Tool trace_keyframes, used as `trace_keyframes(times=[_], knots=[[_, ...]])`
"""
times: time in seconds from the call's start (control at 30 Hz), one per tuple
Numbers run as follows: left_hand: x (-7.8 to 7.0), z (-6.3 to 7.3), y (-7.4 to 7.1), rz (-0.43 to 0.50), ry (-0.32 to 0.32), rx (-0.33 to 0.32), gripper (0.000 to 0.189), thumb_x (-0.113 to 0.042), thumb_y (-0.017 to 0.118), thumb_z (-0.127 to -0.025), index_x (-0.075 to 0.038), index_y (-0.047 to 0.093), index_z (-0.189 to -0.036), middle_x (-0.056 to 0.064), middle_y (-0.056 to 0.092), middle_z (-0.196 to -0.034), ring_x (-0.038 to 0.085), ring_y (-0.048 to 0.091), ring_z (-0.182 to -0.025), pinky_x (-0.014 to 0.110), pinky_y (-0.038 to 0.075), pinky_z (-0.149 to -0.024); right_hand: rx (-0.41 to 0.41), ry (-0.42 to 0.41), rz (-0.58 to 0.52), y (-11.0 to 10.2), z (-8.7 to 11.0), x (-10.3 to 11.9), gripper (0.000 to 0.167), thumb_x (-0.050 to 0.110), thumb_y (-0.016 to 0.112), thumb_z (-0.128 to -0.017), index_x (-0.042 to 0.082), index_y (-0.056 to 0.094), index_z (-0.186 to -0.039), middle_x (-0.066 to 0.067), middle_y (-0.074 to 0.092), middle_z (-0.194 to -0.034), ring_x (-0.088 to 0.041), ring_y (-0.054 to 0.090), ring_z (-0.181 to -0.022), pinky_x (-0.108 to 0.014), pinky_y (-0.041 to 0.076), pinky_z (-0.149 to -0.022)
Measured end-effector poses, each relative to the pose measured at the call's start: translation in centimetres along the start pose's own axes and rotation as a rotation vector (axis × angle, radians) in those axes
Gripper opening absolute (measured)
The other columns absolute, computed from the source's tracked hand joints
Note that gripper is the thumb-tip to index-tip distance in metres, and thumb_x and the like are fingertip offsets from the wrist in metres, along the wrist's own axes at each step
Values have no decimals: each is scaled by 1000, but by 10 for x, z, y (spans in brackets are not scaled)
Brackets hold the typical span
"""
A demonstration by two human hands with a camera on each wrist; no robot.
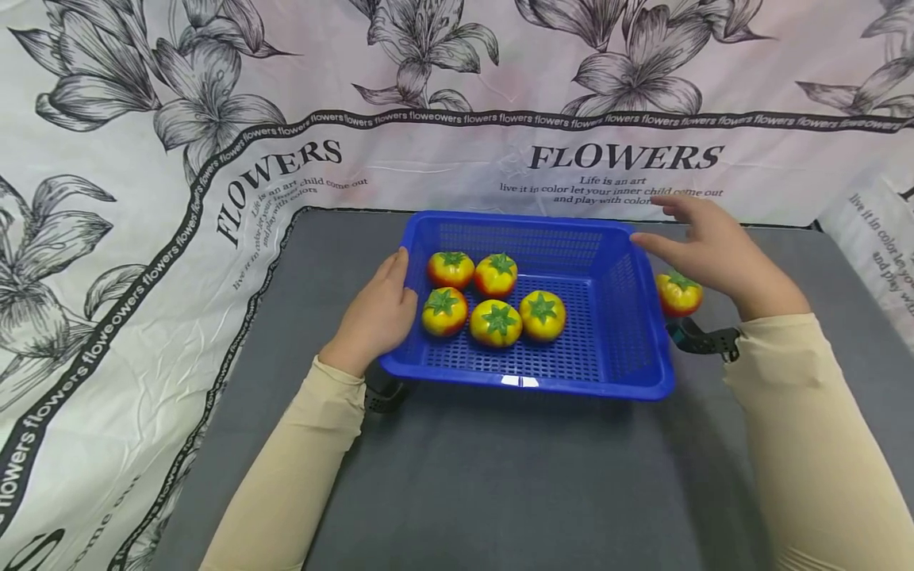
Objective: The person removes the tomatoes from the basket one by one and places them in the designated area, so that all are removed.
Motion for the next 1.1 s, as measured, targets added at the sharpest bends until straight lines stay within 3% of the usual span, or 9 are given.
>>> trace_keyframes(times=[0.37,0.87,1.1], knots=[[2,-1,0,6,-16,3,67,-20,43,-107,-2,19,-167,18,26,-172,36,33,-155,54,29,-125,68,-23,-21,18,-9,26,84,48,64,-102,3,31,-165,-34,36,-161,-62,43,-139,-74,40,-107],[1,-4,4,20,-23,5,67,-19,44,-107,-3,20,-167,17,26,-172,35,33,-156,54,29,-125,133,-80,-32,46,-18,46,79,48,68,-100,6,41,-160,-32,43,-158,-54,45,-142,-69,37,-114],[4,-2,1,20,-30,1,67,-19,45,-107,-3,21,-167,16,25,-173,34,33,-156,54,30,-124,141,-136,-72,60,-23,59,71,41,70,-100,4,46,-156,-29,46,-156,-52,46,-141,-67,38,-114]])
Point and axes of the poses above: each hand's wrist, its own z-axis away from the middle knuckle, its own y-axis out of the palm, x = y × z, the point moved 9 cm from there along -z, towards the middle knuckle
